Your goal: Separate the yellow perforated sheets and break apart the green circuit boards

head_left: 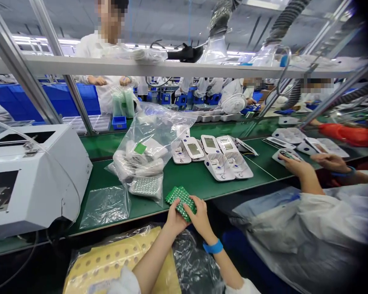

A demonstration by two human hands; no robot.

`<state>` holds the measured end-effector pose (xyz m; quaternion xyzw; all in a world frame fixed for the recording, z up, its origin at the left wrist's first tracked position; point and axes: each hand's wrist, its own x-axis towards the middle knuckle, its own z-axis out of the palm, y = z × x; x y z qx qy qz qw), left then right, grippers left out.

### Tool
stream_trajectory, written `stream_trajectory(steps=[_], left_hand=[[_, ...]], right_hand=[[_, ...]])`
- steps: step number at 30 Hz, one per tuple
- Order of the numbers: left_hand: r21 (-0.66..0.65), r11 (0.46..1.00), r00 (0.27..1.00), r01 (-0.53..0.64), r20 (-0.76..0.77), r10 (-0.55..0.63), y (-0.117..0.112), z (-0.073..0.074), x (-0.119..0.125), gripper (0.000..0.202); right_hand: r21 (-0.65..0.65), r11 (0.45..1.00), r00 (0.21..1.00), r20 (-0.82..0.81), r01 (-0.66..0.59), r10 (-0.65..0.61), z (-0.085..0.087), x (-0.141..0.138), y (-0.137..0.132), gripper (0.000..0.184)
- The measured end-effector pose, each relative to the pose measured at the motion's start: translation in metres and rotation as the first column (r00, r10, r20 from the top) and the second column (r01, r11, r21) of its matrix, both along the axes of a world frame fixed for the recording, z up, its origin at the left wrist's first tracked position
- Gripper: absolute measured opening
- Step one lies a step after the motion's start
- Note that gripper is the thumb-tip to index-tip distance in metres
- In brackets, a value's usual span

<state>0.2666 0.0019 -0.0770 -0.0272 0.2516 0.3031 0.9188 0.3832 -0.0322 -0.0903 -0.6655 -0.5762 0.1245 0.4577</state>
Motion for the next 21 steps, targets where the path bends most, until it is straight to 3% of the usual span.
stream_trajectory(steps=[6, 10, 15, 21], left_hand=[[-0.006, 0.996, 0.995, 0.094, -0.034, -0.095, 0.001, 0.004, -0.010, 0.048], [0.012, 0.981, 0.980, 0.194, -0.051, -0.194, 0.003, 0.006, -0.015, 0.058], [0.030, 0.961, 0.955, 0.274, -0.124, -0.268, 0.006, 0.010, -0.020, 0.056], [0.053, 0.953, 0.935, 0.298, -0.216, -0.281, 0.006, 0.009, -0.020, 0.053]], right_hand=[[-0.092, 0.994, 0.960, -0.266, 0.059, -0.082, 0.007, -0.009, -0.007, 0.039], [-0.210, 0.973, 0.856, -0.479, 0.100, -0.191, 0.011, -0.004, -0.003, 0.047], [-0.336, 0.941, 0.690, -0.688, -0.031, -0.224, 0.022, 0.000, 0.000, 0.057], [-0.324, 0.936, 0.577, -0.795, -0.140, -0.189, 0.026, -0.007, -0.004, 0.078]])
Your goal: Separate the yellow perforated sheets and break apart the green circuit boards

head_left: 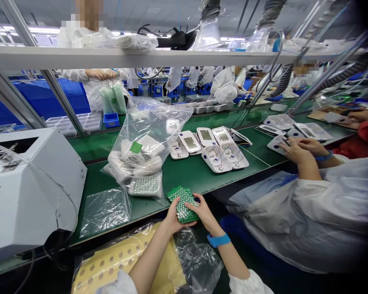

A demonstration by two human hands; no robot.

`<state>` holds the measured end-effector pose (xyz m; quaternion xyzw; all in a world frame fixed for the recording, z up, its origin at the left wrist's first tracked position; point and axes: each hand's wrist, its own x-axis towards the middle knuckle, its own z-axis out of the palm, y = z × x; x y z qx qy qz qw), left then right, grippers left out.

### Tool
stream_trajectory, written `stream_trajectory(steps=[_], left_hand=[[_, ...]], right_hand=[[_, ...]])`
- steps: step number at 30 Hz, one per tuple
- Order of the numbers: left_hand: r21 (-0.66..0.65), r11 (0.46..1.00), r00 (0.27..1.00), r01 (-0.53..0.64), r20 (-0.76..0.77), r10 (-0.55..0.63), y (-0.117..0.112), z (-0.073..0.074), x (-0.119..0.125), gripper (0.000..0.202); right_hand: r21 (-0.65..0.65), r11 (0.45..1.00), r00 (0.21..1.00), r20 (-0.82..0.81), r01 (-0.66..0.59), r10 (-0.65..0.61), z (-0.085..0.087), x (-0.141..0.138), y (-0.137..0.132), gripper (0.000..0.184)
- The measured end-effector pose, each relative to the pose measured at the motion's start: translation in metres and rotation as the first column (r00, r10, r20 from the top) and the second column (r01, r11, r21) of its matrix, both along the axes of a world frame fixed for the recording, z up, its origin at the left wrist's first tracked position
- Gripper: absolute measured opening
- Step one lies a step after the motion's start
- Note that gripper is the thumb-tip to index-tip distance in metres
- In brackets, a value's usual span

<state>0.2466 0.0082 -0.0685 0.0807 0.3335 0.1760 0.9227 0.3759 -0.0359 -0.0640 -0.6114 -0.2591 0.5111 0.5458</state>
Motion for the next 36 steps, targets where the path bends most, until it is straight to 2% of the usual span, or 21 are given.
stream_trajectory(steps=[7, 11, 14, 16, 17, 18, 19, 21, 22, 23, 24, 27, 31, 33, 36], left_hand=[[0.149, 0.988, 0.996, 0.040, -0.080, -0.028, -0.007, 0.004, -0.010, 0.045], [0.303, 0.951, 0.975, 0.056, -0.224, 0.013, -0.011, 0.011, -0.022, 0.037], [0.419, 0.897, 0.909, 0.144, -0.415, 0.048, -0.014, 0.020, -0.033, 0.032], [0.490, 0.852, 0.833, 0.184, -0.538, 0.130, -0.017, 0.028, -0.041, 0.031], [0.542, 0.817, 0.784, 0.196, -0.587, 0.202, -0.019, 0.032, -0.044, 0.031], [0.619, 0.752, 0.722, 0.226, -0.625, 0.297, -0.021, 0.036, -0.046, 0.029], [0.706, 0.647, 0.648, 0.288, -0.641, 0.411, -0.024, 0.039, -0.047, 0.024], [0.798, 0.345, 0.499, 0.494, -0.585, 0.640, -0.027, 0.042, -0.046, 0.013], [0.775, 0.194, 0.444, 0.602, -0.526, 0.725, -0.027, 0.041, -0.043, 0.018], [0.724, 0.081, 0.409, 0.685, -0.474, 0.780, -0.028, 0.039, -0.041, 0.025], [0.677, 0.024, 0.384, 0.735, -0.446, 0.808, -0.028, 0.035, -0.038, 0.031], [0.596, -0.031, 0.344, 0.802, -0.419, 0.840, -0.027, 0.024, -0.032, 0.038], [0.592, -0.061, 0.356, 0.803, -0.396, 0.846, -0.027, 0.017, -0.030, 0.034], [0.604, -0.062, 0.370, 0.794, -0.400, 0.838, -0.026, 0.018, -0.031, 0.032], [0.634, -0.022, 0.386, 0.773, -0.443, 0.809, -0.025, 0.020, -0.031, 0.031]], right_hand=[[0.040, 0.998, 0.995, -0.095, 0.044, -0.040, -0.002, -0.009, -0.006, 0.084], [0.035, 0.998, 0.992, -0.119, 0.046, -0.042, 0.003, -0.009, -0.006, 0.083], [0.023, 0.998, 0.992, -0.115, 0.058, -0.055, 0.006, -0.008, -0.006, 0.078], [0.010, 0.998, 0.991, -0.117, 0.059, -0.058, 0.008, -0.008, -0.006, 0.075], [0.002, 0.998, 0.991, -0.121, 0.056, -0.055, 0.008, -0.008, -0.006, 0.074], [-0.007, 0.999, 0.991, -0.126, 0.053, -0.053, 0.009, -0.008, -0.006, 0.073], [-0.015, 0.999, 0.990, -0.130, 0.051, -0.052, 0.009, -0.008, -0.006, 0.072], [-0.031, 0.998, 0.991, -0.125, 0.050, -0.054, 0.007, -0.009, -0.007, 0.070], [-0.039, 0.998, 0.992, -0.115, 0.050, -0.054, 0.007, -0.009, -0.007, 0.070], [-0.047, 0.998, 0.993, -0.104, 0.048, -0.053, 0.005, -0.009, -0.008, 0.070], [-0.054, 0.997, 0.994, -0.093, 0.046, -0.051, 0.004, -0.009, -0.008, 0.070], [-0.067, 0.997, 0.997, -0.074, 0.024, -0.029, 0.000, -0.007, -0.010, 0.070], [-0.095, 0.995, 1.000, -0.015, 0.000, -0.002, -0.001, -0.002, -0.014, 0.069], [-0.117, 0.993, 1.000, 0.001, -0.001, 0.001, -0.001, 0.000, -0.014, 0.069], [-0.145, 0.989, 0.998, -0.056, -0.013, 0.005, 0.000, 0.000, -0.014, 0.071]])
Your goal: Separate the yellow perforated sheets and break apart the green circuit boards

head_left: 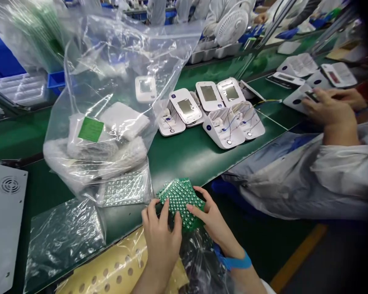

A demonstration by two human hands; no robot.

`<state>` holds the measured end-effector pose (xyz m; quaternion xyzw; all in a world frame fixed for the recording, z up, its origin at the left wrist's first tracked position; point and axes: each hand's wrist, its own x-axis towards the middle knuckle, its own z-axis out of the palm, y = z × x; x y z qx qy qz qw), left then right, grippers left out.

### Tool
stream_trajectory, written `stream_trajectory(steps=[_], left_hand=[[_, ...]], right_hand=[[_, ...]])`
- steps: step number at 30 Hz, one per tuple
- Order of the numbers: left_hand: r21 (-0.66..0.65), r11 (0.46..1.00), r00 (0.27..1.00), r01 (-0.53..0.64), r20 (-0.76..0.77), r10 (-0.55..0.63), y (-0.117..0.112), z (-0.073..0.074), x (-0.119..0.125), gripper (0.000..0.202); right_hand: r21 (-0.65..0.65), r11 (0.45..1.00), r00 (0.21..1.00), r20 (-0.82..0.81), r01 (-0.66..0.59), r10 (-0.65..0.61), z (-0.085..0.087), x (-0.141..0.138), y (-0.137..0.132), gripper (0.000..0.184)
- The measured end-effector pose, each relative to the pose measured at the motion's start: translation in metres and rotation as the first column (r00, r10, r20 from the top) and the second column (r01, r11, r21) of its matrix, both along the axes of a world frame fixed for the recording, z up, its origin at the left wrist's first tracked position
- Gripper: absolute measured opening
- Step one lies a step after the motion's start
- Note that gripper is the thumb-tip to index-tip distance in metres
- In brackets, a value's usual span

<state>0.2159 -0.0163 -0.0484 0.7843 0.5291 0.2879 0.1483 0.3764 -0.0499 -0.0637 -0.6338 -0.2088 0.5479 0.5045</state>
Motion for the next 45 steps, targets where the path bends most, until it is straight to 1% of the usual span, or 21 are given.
stream_trajectory(steps=[3, 7, 12, 16, 17, 19, 21, 23, 25, 27, 29, 31, 33, 35, 36, 38, 40, 41, 42, 43, 45], left_hand=[[-0.074, 0.997, 0.998, -0.021, 0.052, 0.025, 0.002, 0.001, 0.001, 0.027], [-0.126, 0.991, 0.989, -0.050, 0.129, 0.067, 0.004, 0.004, 0.003, 0.019], [-0.114, 0.993, 0.981, -0.009, 0.192, 0.031, 0.006, 0.007, 0.002, 0.016], [-0.113, 0.994, 0.976, -0.004, 0.217, 0.029, 0.007, 0.005, 0.000, 0.012], [-0.148, 0.989, 0.971, -0.017, 0.235, 0.052, 0.008, 0.004, -0.001, 0.013], [-0.272, 0.961, 0.941, -0.051, 0.308, 0.137, 0.007, 0.004, -0.003, 0.016], [-0.426, 0.903, 0.879, -0.062, 0.405, 0.252, 0.006, 0.005, -0.006, 0.021], [-0.574, 0.818, 0.804, -0.046, 0.465, 0.371, 0.002, 0.007, -0.010, 0.025], [-0.692, 0.722, 0.726, -0.021, 0.485, 0.487, -0.005, 0.012, -0.013, 0.030], [-0.777, 0.629, 0.667, 0.002, 0.470, 0.578, -0.012, 0.016, -0.016, 0.036], [-0.833, 0.553, 0.640, 0.019, 0.435, 0.634, -0.018, 0.017, -0.016, 0.041], [-0.881, 0.470, 0.630, 0.051, 0.394, 0.670, -0.023, 0.014, -0.014, 0.043], [-0.918, 0.368, 0.609, 0.145, 0.376, 0.699, -0.025, 0.009, -0.011, 0.041], [-0.922, 0.280, 0.562, 0.267, 0.385, 0.732, -0.026, 0.003, -0.006, 0.039], [-0.913, 0.254, 0.535, 0.320, 0.395, 0.747, -0.025, 0.001, -0.004, 0.039], [-0.890, 0.243, 0.479, 0.386, 0.418, 0.772, -0.025, -0.001, 0.000, 0.040], [-0.880, 0.250, 0.452, 0.404, 0.430, 0.782, -0.025, -0.002, 0.003, 0.041], [-0.882, 0.251, 0.446, 0.399, 0.426, 0.787, -0.025, -0.002, 0.003, 0.042], [-0.887, 0.249, 0.440, 0.390, 0.417, 0.795, -0.025, -0.001, 0.004, 0.042], [-0.891, 0.245, 0.433, 0.381, 0.407, 0.804, -0.025, -0.001, 0.004, 0.042], [-0.896, 0.239, 0.413, 0.375, 0.392, 0.822, -0.025, 0.001, 0.004, 0.044]], right_hand=[[-0.007, 1.000, 0.995, -0.103, -0.010, 0.009, 0.001, 0.000, 0.001, 0.071], [-0.007, 1.000, 0.993, -0.120, 0.016, -0.016, 0.002, -0.001, 0.003, 0.066], [-0.012, 0.999, 0.992, -0.121, 0.036, -0.038, 0.001, -0.001, 0.004, 0.062], [-0.005, 0.999, 0.990, -0.132, 0.046, -0.046, -0.001, -0.002, 0.004, 0.060], [-0.003, 0.999, 0.990, -0.133, 0.046, -0.046, -0.001, -0.001, 0.004, 0.060], [0.004, 0.999, 0.991, -0.126, 0.046, -0.045, -0.001, -0.002, 0.003, 0.059], [0.013, 0.999, 0.994, -0.102, 0.049, -0.048, 0.001, -0.002, 0.003, 0.057], [0.009, 0.999, 0.997, -0.059, 0.040, -0.040, 0.005, -0.003, 0.004, 0.055], [-0.005, 1.000, 1.000, -0.002, 0.031, -0.031, 0.009, -0.004, 0.006, 0.054], [-0.022, 0.999, 0.998, 0.051, 0.023, -0.022, 0.014, -0.005, 0.009, 0.054], [-0.043, 0.999, 0.995, 0.096, 0.008, -0.004, 0.016, -0.005, 0.011, 0.056], [-0.070, 0.997, 0.989, 0.141, -0.025, 0.034, 0.016, -0.005, 0.013, 0.056], [-0.088, 0.995, 0.978, 0.195, -0.052, 0.068, 0.015, -0.004, 0.012, 0.056], [-0.098, 0.993, 0.966, 0.244, -0.065, 0.088, 0.012, -0.003, 0.011, 0.057], [-0.107, 0.992, 0.959, 0.268, -0.067, 0.094, 0.010, -0.002, 0.010, 0.059], [-0.132, 0.989, 0.939, 0.326, -0.068, 0.108, 0.007, -0.002, 0.007, 0.063], [-0.124, 0.991, 0.887, 0.452, -0.042, 0.094, 0.006, -0.001, 0.004, 0.060], [-0.093, 0.995, 0.834, 0.548, -0.021, 0.069, 0.007, -0.002, 0.002, 0.055], [-0.041, 0.999, 0.752, 0.658, -0.001, 0.028, 0.009, -0.002, 0.000, 0.048], [0.023, 1.000, 0.643, 0.765, 0.005, -0.021, 0.012, -0.003, -0.001, 0.039], [0.123, 0.990, 0.414, 0.906, -0.066, -0.085, 0.017, -0.005, -0.002, 0.027]])
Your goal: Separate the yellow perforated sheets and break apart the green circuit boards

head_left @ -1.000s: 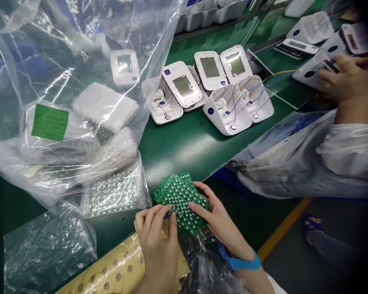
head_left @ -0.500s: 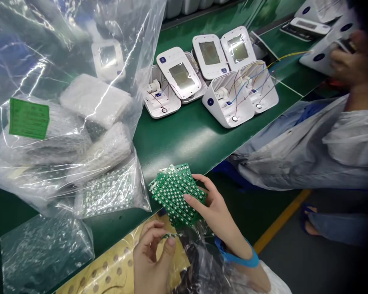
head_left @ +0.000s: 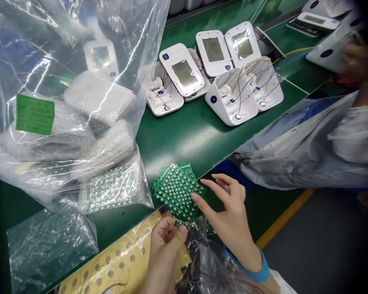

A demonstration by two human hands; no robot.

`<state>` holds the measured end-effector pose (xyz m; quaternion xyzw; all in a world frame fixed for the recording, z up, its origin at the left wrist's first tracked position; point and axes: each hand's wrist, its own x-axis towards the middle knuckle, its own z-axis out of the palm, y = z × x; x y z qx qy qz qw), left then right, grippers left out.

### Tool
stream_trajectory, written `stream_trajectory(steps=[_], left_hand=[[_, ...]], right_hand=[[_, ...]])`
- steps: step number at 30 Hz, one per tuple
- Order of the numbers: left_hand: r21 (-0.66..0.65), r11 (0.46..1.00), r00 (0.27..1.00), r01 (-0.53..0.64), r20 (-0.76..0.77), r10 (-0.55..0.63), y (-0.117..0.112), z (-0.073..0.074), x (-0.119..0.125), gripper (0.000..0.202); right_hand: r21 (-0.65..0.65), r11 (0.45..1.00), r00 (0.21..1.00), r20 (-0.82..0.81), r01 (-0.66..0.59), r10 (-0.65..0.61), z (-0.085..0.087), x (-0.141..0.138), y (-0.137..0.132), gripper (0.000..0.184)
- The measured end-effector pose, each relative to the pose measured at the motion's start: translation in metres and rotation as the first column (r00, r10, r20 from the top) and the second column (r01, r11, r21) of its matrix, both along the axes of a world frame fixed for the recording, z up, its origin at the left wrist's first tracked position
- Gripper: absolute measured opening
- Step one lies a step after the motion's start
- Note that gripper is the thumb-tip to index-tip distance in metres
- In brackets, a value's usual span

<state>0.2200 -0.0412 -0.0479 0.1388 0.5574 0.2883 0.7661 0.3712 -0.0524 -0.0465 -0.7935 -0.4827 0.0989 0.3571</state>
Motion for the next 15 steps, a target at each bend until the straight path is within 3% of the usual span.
stream_trajectory(steps=[2, 5, 15], left_hand=[[-0.001, 1.000, 1.000, -0.012, 0.003, 0.012, 0.002, 0.002, 0.001, 0.044], [0.028, 0.999, 0.999, 0.017, 0.027, -0.017, 0.008, 0.007, 0.004, 0.038], [0.047, 0.999, 0.981, -0.022, 0.194, 0.013, 0.024, 0.016, 0.012, 0.031]], right_hand=[[0.026, 0.992, 0.981, 0.153, -0.121, 0.115, 0.005, -0.002, 0.001, 0.025], [0.013, 0.969, 0.950, 0.199, -0.248, 0.241, 0.006, -0.004, 0.006, 0.023], [0.060, 0.958, 0.935, 0.242, -0.279, 0.257, 0.000, -0.002, 0.016, 0.016]])
